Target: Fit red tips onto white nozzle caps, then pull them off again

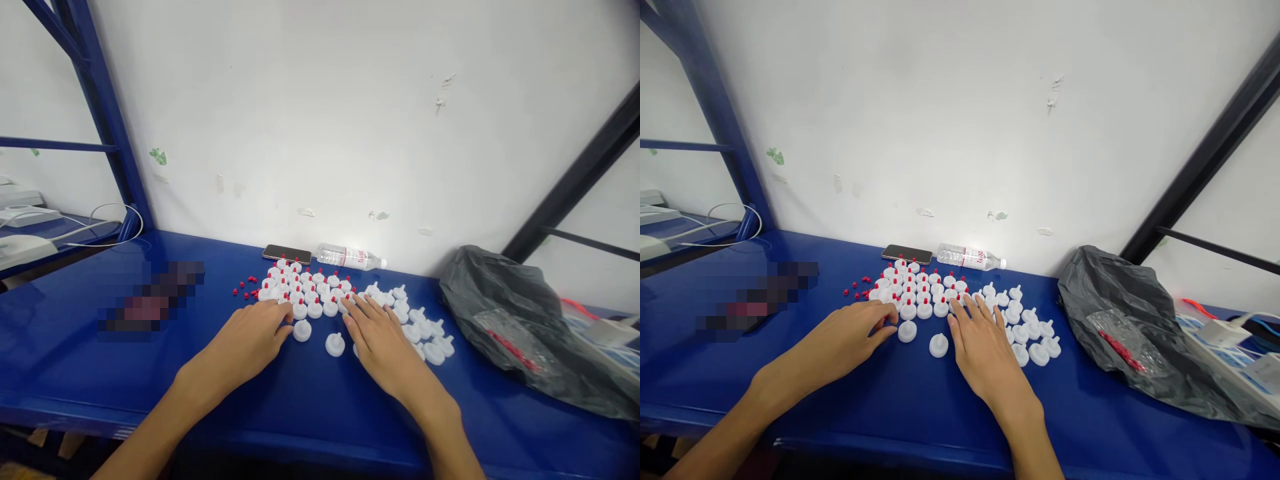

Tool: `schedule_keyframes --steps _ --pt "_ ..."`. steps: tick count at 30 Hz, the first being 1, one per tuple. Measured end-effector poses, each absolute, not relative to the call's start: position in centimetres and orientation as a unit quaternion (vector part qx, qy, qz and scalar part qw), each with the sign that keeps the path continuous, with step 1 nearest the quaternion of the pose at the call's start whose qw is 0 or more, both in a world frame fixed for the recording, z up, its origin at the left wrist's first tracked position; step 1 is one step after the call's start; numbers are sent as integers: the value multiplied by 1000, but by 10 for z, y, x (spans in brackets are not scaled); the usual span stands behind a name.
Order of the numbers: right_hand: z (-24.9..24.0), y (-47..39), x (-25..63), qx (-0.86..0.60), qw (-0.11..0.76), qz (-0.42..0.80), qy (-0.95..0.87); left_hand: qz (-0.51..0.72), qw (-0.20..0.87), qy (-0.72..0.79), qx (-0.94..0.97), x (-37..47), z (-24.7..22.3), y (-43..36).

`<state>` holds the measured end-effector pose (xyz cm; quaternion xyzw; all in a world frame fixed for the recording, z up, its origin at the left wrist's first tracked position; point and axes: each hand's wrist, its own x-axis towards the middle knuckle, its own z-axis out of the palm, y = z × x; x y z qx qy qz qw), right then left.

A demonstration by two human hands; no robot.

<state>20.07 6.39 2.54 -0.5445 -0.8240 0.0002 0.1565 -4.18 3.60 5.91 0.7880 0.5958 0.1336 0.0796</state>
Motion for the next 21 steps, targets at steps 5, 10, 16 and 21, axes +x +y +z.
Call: schedule_keyframes --steps 5,10,16,21 --pt "26 66 200 -552 156 -3 -819 123 71 588 796 -34 54 38" --pt "21 67 201 -521 153 -17 -839 114 28 558 822 -21 45 35" --pt "30 73 203 -501 155 -82 -847 127 43 531 837 -10 45 27" --pt "45 71 202 -549 186 -56 -813 182 23 540 822 -11 49 29"
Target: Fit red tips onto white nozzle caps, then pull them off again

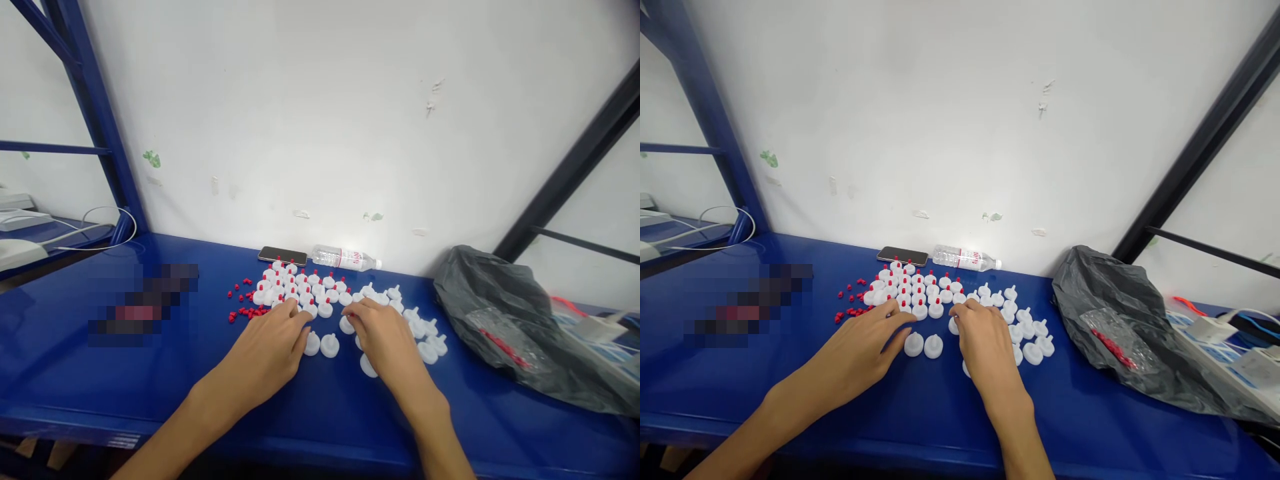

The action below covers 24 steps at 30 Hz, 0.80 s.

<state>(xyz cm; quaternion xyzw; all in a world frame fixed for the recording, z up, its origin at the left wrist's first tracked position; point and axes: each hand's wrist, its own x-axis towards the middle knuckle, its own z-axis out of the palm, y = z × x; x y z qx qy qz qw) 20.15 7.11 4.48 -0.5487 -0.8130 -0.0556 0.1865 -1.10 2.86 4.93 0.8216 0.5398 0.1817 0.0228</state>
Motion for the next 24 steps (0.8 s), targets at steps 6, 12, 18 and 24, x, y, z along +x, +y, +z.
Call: schedule_keyframes --steps 6,12,18,24 --pt "61 51 190 -405 427 129 -798 288 13 524 802 -9 49 27" --pt "63 43 186 -364 456 178 -793 404 48 514 755 -10 52 27" --pt "56 44 181 -352 361 121 -855 434 215 552 679 -10 61 26" --pt "53 45 172 -352 340 30 -872 390 294 545 681 -1 53 24"
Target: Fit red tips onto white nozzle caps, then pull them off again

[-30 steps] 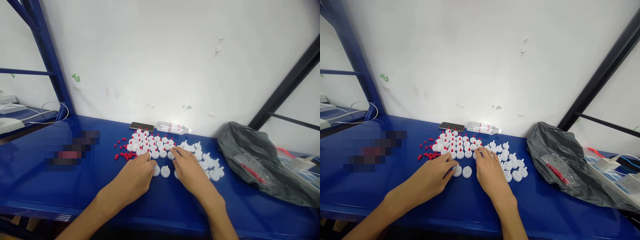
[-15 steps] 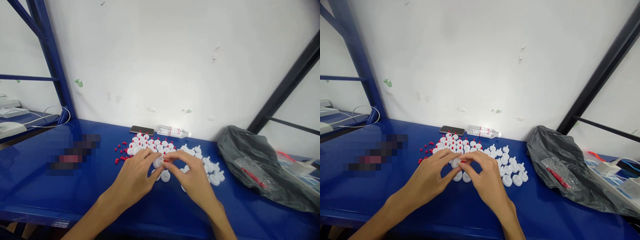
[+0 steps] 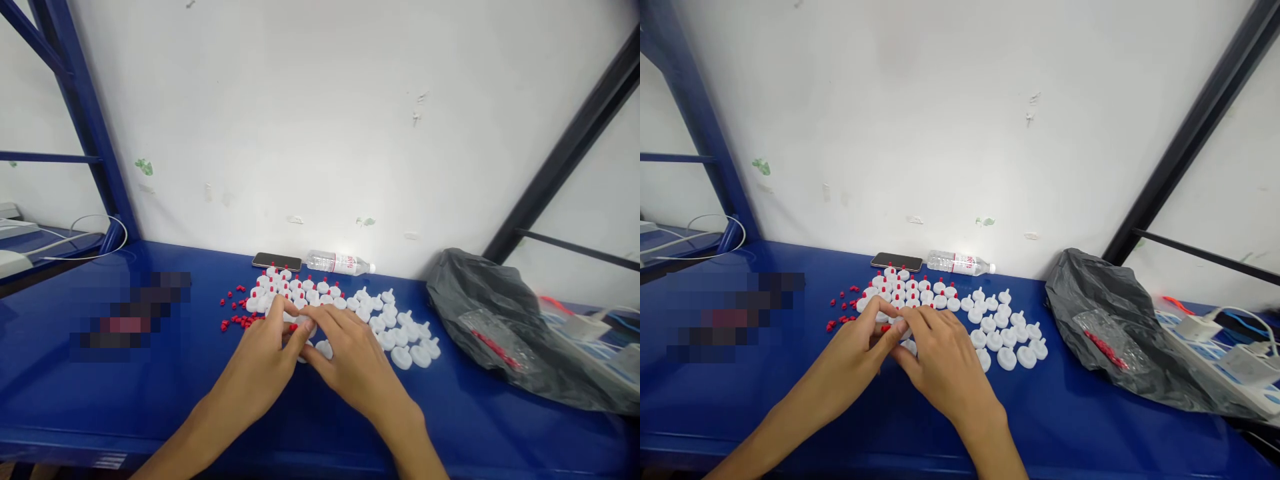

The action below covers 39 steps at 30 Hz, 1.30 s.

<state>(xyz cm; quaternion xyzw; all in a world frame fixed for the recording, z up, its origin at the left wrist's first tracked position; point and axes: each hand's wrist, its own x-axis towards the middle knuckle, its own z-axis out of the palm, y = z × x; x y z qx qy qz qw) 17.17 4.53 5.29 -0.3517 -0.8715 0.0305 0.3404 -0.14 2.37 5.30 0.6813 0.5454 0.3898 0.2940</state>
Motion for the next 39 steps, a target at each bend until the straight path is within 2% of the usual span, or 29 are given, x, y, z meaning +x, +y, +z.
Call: schedule_keyframes --steps 6,12,15,17,19,23,27,32,39 --pt "52 45 172 -369 354 70 -857 303 81 582 751 -2 54 18" --pt "49 40 177 -369 345 116 -855 262 25 509 820 1 53 15" --pt "57 47 198 -342 320 35 -883 275 43 519 808 -17 63 18" --pt "69 59 219 -349 342 -48 -871 326 49 576 748 -40 75 22" --pt "84 77 237 -420 349 -78 -834 372 6 646 667 -64 85 29" --pt "103 112 245 -413 300 -3 -860 285 6 675 680 -85 86 42" --pt "89 130 230 -345 298 76 -887 209 57 627 748 -71 69 45" --pt "70 126 229 -358 246 71 -898 158 100 582 791 -57 58 42" --pt "66 128 244 -372 182 57 -908 107 70 622 773 -58 51 46"
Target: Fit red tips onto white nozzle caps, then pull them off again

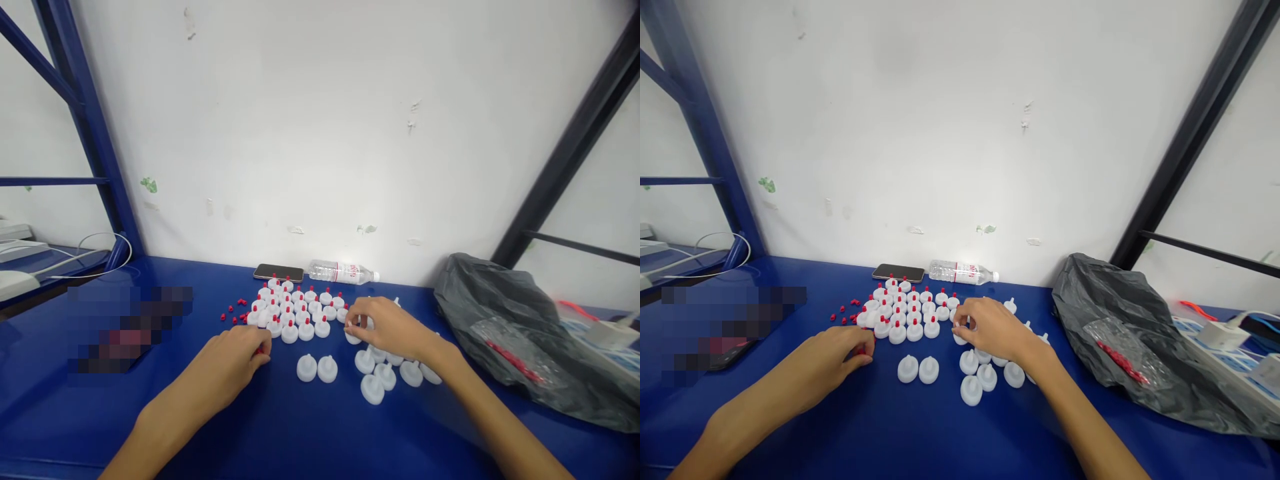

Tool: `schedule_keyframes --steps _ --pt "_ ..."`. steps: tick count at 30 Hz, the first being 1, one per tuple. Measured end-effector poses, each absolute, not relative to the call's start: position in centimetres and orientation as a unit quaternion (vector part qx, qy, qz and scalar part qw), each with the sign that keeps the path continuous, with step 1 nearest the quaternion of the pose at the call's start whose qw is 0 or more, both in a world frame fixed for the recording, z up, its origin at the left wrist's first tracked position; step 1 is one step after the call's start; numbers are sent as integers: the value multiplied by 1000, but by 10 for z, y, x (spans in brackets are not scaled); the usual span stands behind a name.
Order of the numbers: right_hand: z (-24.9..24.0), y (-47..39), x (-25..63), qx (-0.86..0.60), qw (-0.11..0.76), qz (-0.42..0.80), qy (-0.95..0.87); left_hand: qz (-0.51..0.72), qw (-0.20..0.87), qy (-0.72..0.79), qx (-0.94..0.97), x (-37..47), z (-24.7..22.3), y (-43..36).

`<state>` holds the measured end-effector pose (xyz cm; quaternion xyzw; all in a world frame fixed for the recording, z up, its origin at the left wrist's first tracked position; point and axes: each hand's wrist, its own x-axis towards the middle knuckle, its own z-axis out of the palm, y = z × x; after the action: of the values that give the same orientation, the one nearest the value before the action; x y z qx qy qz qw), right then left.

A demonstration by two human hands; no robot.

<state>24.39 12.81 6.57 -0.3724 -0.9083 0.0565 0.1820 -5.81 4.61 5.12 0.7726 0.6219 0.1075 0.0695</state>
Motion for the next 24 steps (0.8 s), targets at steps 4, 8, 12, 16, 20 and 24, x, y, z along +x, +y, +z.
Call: schedule_keyframes --steps 4,8,12,16,20,24 --pt "56 132 243 -368 161 -7 -916 87 10 643 761 -64 43 52" --pt "49 126 226 -358 190 -18 -914 67 -18 648 759 -64 42 54" --pt "47 122 213 -346 177 -35 -921 61 -36 648 758 -60 49 52" --pt "50 122 215 -340 199 -27 -919 61 -70 676 731 -55 59 49" --pt "56 118 219 -349 264 24 -899 127 -60 666 732 -47 66 43" --pt "61 105 212 -299 303 51 -904 244 12 571 784 -30 61 35"
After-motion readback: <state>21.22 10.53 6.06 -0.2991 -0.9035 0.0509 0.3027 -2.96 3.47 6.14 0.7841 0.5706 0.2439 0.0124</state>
